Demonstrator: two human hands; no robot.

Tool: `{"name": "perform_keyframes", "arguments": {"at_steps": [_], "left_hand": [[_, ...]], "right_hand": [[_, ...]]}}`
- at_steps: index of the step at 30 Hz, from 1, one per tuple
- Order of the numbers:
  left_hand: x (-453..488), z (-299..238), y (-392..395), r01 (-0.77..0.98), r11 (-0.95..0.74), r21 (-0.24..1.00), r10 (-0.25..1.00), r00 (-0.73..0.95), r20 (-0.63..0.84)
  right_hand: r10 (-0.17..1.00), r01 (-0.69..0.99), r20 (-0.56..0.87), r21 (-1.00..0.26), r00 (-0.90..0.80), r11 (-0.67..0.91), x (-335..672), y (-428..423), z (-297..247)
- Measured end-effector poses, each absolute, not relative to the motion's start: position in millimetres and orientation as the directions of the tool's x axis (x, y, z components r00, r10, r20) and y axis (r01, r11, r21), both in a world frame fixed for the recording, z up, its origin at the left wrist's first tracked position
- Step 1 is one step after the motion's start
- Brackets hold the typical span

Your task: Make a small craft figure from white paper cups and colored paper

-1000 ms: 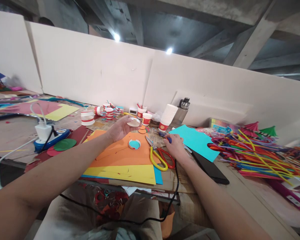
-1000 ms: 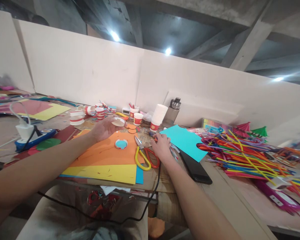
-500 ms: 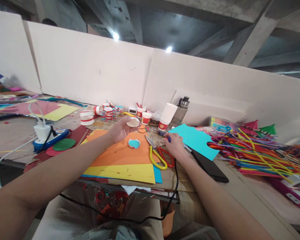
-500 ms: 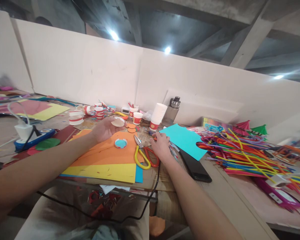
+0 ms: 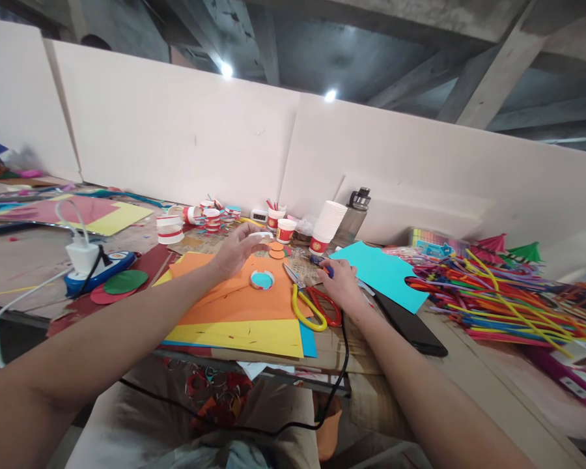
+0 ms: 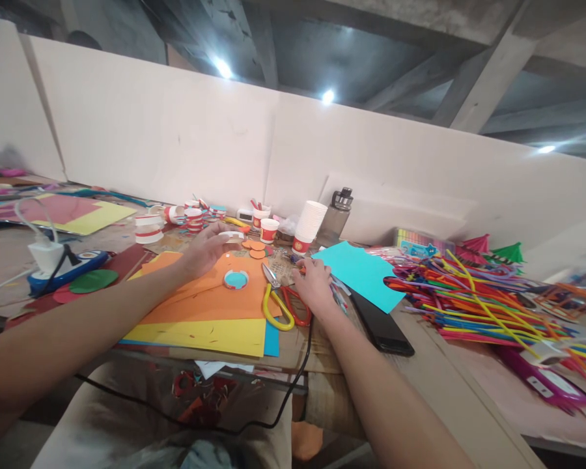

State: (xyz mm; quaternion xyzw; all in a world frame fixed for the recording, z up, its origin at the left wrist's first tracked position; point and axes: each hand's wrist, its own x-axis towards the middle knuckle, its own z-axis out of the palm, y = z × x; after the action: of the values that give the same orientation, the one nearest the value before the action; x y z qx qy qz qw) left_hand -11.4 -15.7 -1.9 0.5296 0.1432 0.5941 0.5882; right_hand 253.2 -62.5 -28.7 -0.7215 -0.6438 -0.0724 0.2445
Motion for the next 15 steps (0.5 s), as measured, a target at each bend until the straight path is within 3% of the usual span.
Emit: {"name": "perform_keyframes", "arguments": {"at_steps": [8,15], "left_hand": [[-16.5,-8.0,-10.8,-0.375,-0.427,0.823,0.814,0.238,0.53],[-16.0,-7.5,-12.4,-0.367,-0.439,0.82,0.8,0.255,0.543]], "right_hand": [[0.903,0.968,0.407,-0.25,0.139,-0.036,255.1,-61.2,-29.3],[0.908,0.971,0.402,-0.238,0.114,-0.016,258.4,-58.6,-31.4]]}}
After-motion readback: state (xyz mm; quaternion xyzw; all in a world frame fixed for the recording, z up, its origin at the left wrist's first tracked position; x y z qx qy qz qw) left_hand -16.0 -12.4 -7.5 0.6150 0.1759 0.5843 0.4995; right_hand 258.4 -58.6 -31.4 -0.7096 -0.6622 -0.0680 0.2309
